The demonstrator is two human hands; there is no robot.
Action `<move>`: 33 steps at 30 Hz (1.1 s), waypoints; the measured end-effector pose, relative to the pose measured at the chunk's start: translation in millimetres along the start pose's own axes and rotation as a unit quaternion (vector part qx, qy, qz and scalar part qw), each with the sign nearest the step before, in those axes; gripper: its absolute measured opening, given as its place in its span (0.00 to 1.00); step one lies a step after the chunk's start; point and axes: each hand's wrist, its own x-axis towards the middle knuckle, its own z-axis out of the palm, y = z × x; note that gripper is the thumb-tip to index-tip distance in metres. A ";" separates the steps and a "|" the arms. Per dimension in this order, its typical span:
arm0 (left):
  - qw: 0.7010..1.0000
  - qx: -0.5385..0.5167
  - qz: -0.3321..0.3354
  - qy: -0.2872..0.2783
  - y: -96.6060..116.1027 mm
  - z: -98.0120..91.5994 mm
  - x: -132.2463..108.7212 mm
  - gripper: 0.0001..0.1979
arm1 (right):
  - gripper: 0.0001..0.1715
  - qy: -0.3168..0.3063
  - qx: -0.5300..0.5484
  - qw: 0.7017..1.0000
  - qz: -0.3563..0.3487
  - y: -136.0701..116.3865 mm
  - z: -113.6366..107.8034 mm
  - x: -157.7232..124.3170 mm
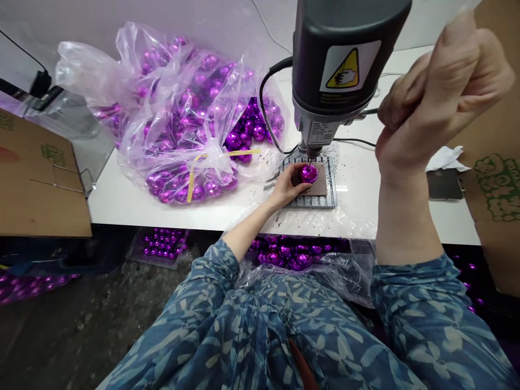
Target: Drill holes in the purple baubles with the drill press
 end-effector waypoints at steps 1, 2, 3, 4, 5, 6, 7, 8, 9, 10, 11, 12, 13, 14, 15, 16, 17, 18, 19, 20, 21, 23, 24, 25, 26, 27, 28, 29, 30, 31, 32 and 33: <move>1.000 -0.003 0.000 0.000 -0.8 0.1 0.1 0.31 | 0.47 0.002 0.005 1.000 -0.001 -0.6 -1.8 -3.6; 1.000 -0.006 0.000 0.000 -1.4 0.2 0.2 0.31 | 0.47 0.004 0.010 1.000 -0.001 -1.3 -3.9 -7.6; 1.000 -0.009 -0.001 0.000 -1.7 0.4 0.2 0.31 | 0.47 0.008 0.015 1.000 -0.002 -2.3 -6.0 -11.7; 1.000 -0.011 -0.003 0.000 -1.8 0.5 0.1 0.31 | 0.47 0.009 0.018 1.000 -0.002 -3.4 -7.9 -15.7; 1.000 -0.011 -0.006 0.000 -1.6 0.6 -0.1 0.31 | 0.47 0.013 0.023 1.000 -0.003 -4.4 -9.6 -19.6; 1.000 -0.009 -0.009 0.001 -1.2 0.8 -0.3 0.31 | 0.48 0.015 0.029 0.999 -0.004 -5.0 -10.9 -23.0; 1.000 -0.007 -0.012 0.001 -0.8 0.9 -0.6 0.31 | 0.48 0.022 0.035 0.999 -0.006 -5.0 -11.8 -26.0; 1.000 -0.005 -0.014 0.000 -0.3 0.9 -0.9 0.31 | 0.48 0.027 0.040 0.999 -0.007 -4.3 -12.5 -28.5; 1.000 -0.004 -0.016 -0.002 0.0 0.9 -1.1 0.31 | 0.48 0.035 0.045 0.998 -0.010 -2.7 -13.1 -30.5; 1.000 -0.005 -0.016 -0.003 0.3 0.8 -1.3 0.31 | 0.48 0.045 0.045 0.998 -0.018 -0.3 -13.7 -32.3; 1.000 -0.006 -0.016 -0.004 0.4 0.7 -1.5 0.31 | 0.49 0.055 0.042 0.997 -0.029 3.0 -14.5 -34.0; 1.000 -0.006 -0.015 -0.005 0.4 0.6 -1.6 0.31 | 0.50 0.062 0.034 0.997 -0.040 6.8 -15.5 -35.6; 1.000 -0.006 -0.015 -0.005 0.2 0.4 -1.7 0.31 | 0.50 0.069 0.026 0.996 -0.051 10.9 -16.9 -37.4; 1.000 -0.005 -0.015 -0.005 0.0 0.3 -1.7 0.31 | 0.51 0.074 0.016 0.995 -0.061 15.1 -18.6 -39.3; 1.000 -0.005 -0.015 -0.007 -0.4 0.1 -1.8 0.30 | 0.51 0.078 0.007 0.994 -0.071 19.2 -20.6 -41.4; 1.000 -0.006 -0.015 -0.007 -0.8 0.0 -1.8 0.30 | 0.51 0.080 0.000 0.994 -0.078 23.2 -22.9 -43.5; 1.000 -0.007 -0.015 -0.007 -1.1 0.0 -1.7 0.30 | 0.51 0.080 -0.005 0.993 -0.083 27.0 -25.4 -45.8; 1.000 -0.009 -0.015 -0.007 -1.4 -0.1 -1.7 0.31 | 0.51 0.081 -0.010 0.993 -0.089 30.8 -28.0 -48.1; 1.000 -0.009 -0.014 -0.006 -1.6 -0.1 -1.6 0.31 | 0.50 0.080 -0.015 0.992 -0.095 34.7 -30.9 -50.5; 1.000 -0.009 -0.013 -0.005 -1.4 -0.1 -1.5 0.31 | 0.50 0.078 -0.018 0.992 -0.101 38.6 -33.8 -53.0; 1.000 -0.007 -0.013 -0.004 -1.0 -0.1 -1.6 0.30 | 0.49 0.075 -0.020 0.991 -0.108 42.5 -36.7 -55.8; 1.000 -0.006 -0.013 -0.007 0.6 -0.5 -2.1 0.30 | 0.49 0.067 -0.019 0.990 -0.121 49.2 -42.1 -62.0; 1.000 -0.006 -0.014 -0.010 1.7 -0.7 -2.5 0.30 | 0.50 0.061 -0.017 0.990 -0.126 51.1 -43.9 -65.1; 1.000 -0.007 -0.015 -0.012 2.8 -1.0 -2.9 0.30 | 0.50 0.054 -0.016 0.990 -0.128 51.3 -44.9 -67.6; 1.000 -0.009 -0.017 -0.014 3.8 -1.2 -3.1 0.30 | 0.50 0.047 -0.015 0.991 -0.128 49.5 -44.6 -69.1; 1.000 -0.010 -0.018 -0.015 4.5 -1.3 -3.2 0.30 | 0.50 0.041 -0.014 0.991 -0.124 45.5 -42.8 -68.8; 1.000 -0.012 -0.020 -0.015 4.7 -1.1 -2.9 0.30 | 0.49 0.038 -0.012 0.992 -0.119 39.4 -39.4 -66.1; 1.000 -0.014 -0.022 -0.013 4.6 -0.5 -2.3 0.30 | 0.48 0.038 -0.011 0.993 -0.108 31.6 -34.6 -60.8; 1.000 -0.014 -0.025 -0.011 4.3 0.3 -1.3 0.30 | 0.47 0.038 -0.012 0.995 -0.092 23.0 -28.7 -52.8; 0.999 -0.015 -0.029 -0.008 4.0 1.5 -0.3 0.29 | 0.46 0.039 -0.012 0.996 -0.076 14.3 -22.0 -42.5; 0.999 -0.014 -0.034 -0.002 4.1 2.6 0.3 0.29 | 0.45 0.031 -0.019 0.999 -0.037 6.7 -15.3 -30.6; 0.999 -0.009 -0.038 0.008 5.2 3.5 0.1 0.29 | 0.46 0.013 -0.023 1.000 -0.010 1.0 -9.0 -18.1</move>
